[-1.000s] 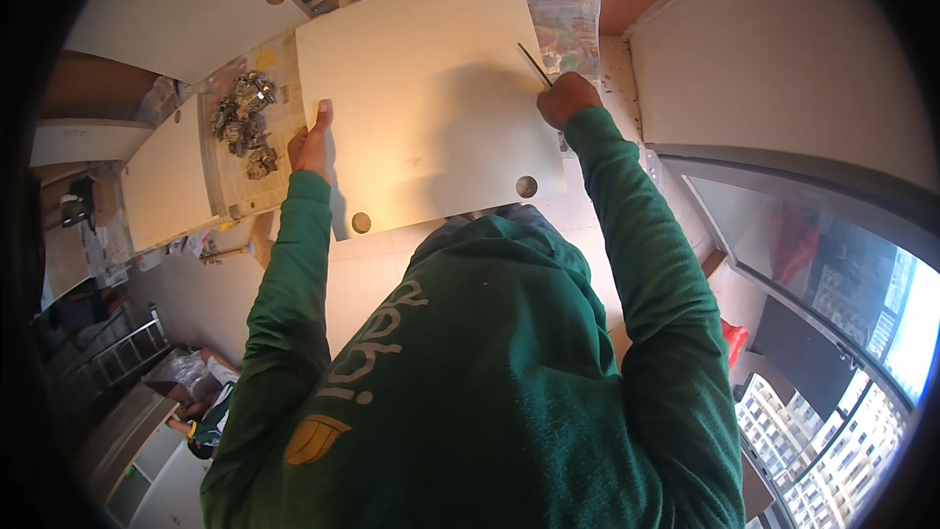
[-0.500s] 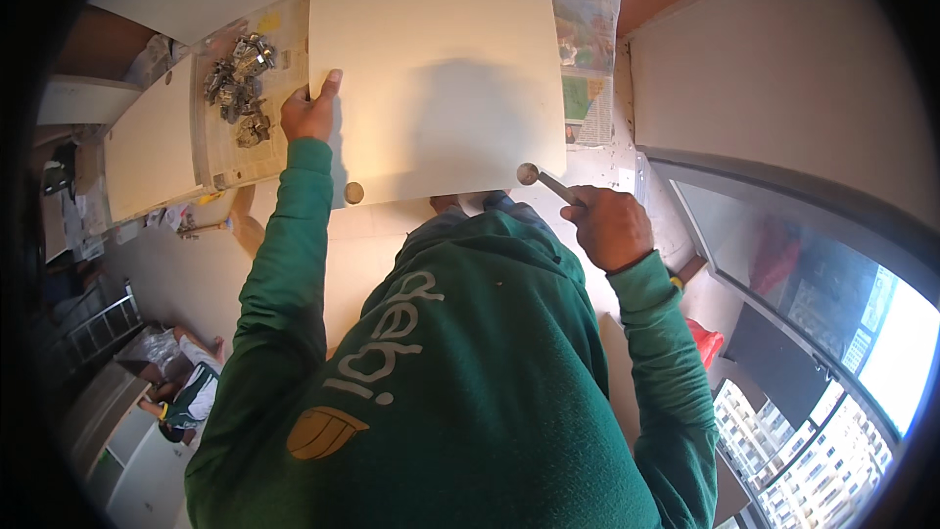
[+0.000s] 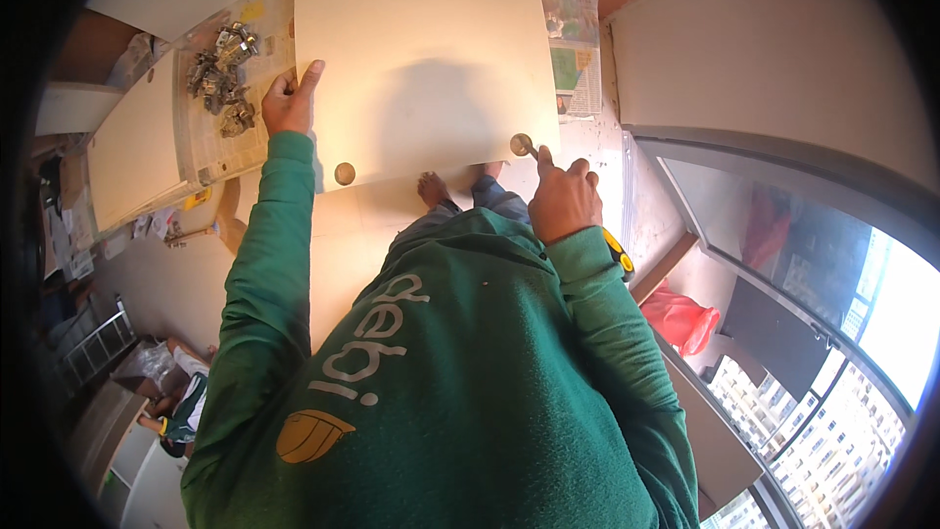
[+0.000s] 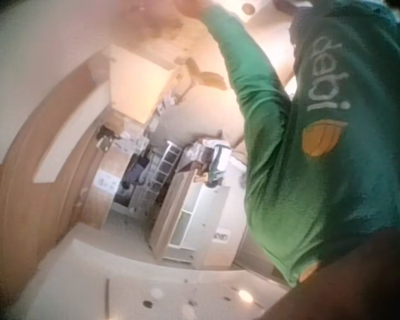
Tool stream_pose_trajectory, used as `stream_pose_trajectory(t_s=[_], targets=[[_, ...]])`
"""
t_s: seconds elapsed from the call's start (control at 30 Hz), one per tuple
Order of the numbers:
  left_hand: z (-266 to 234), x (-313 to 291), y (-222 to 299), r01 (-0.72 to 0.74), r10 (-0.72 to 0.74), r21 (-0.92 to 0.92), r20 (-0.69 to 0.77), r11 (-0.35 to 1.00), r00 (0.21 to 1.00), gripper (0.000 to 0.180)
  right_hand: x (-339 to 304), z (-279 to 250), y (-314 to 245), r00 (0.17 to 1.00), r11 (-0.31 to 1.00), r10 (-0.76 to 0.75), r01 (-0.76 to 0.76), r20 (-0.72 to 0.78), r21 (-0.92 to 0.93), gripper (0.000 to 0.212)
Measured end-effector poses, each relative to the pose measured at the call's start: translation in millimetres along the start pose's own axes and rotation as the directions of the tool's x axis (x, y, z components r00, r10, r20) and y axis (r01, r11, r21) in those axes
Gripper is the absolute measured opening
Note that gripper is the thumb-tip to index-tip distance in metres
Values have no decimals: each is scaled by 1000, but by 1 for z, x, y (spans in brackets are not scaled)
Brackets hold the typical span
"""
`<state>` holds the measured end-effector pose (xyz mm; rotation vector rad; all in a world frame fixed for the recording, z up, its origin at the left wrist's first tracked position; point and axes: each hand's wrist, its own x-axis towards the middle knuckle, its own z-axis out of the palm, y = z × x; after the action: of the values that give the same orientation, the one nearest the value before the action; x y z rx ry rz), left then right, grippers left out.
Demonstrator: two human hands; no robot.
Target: The person uses a screwdriver to remove wooden dowels from pre-drilled holes in a white cabinet door. After removing the dowels, the person places the door aside. The scene shows other workers in the background assembling furniture components.
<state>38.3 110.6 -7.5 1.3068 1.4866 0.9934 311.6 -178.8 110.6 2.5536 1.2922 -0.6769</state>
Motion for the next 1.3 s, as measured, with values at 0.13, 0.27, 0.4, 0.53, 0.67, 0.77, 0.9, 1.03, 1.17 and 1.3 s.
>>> stream_pose_trajectory(t_s=[0.13, 0.27, 0.4, 0.53, 0.67, 0.77, 0.9, 1.03, 1.17, 1.3], targets=[[0, 0, 1, -16, 16, 54, -11, 998, 1000, 54, 3, 6, -9, 997, 998, 64, -63, -47, 14, 56], [-1, 3, -5, -17, 20, 86, -26, 996, 999, 57, 2, 15, -17, 994, 993, 108, -107, -20, 52, 49], [-2, 7, -11, -44, 50, 176, -29, 983, 998, 65, 1, 17, -22, 992, 999, 41, -41, -117, -5, 36], [-3, 9, -11, -34, 41, 232, -28, 972, 999, 70, 2, 3, -12, 986, 983, -138, 124, -97, -135, 29], [-2, 9, -10, -39, 43, 178, -20, 983, 999, 67, 6, -12, 5, 971, 946, -220, 189, -94, -265, 30], [-1, 8, -12, -35, 40, 148, -27, 988, 999, 66, 10, -13, 7, 975, 955, -191, 158, -111, -250, 32], [-1, 11, -15, -50, 58, 172, -42, 984, 997, 65, 10, -4, -1, 991, 981, -109, 94, -80, -171, 33], [0, 10, -17, -7, 16, 174, -52, 985, 998, 64, 6, 2, -4, 996, 992, -79, 75, -37, -100, 33], [1, 9, -12, -26, 34, 146, -54, 989, 998, 63, 14, -10, 9, 947, 925, -319, 307, -21, -225, 25], [0, 7, -9, -10, 15, 152, -36, 988, 999, 62, 22, -23, 15, 937, 877, -335, 270, -103, -397, 24]])
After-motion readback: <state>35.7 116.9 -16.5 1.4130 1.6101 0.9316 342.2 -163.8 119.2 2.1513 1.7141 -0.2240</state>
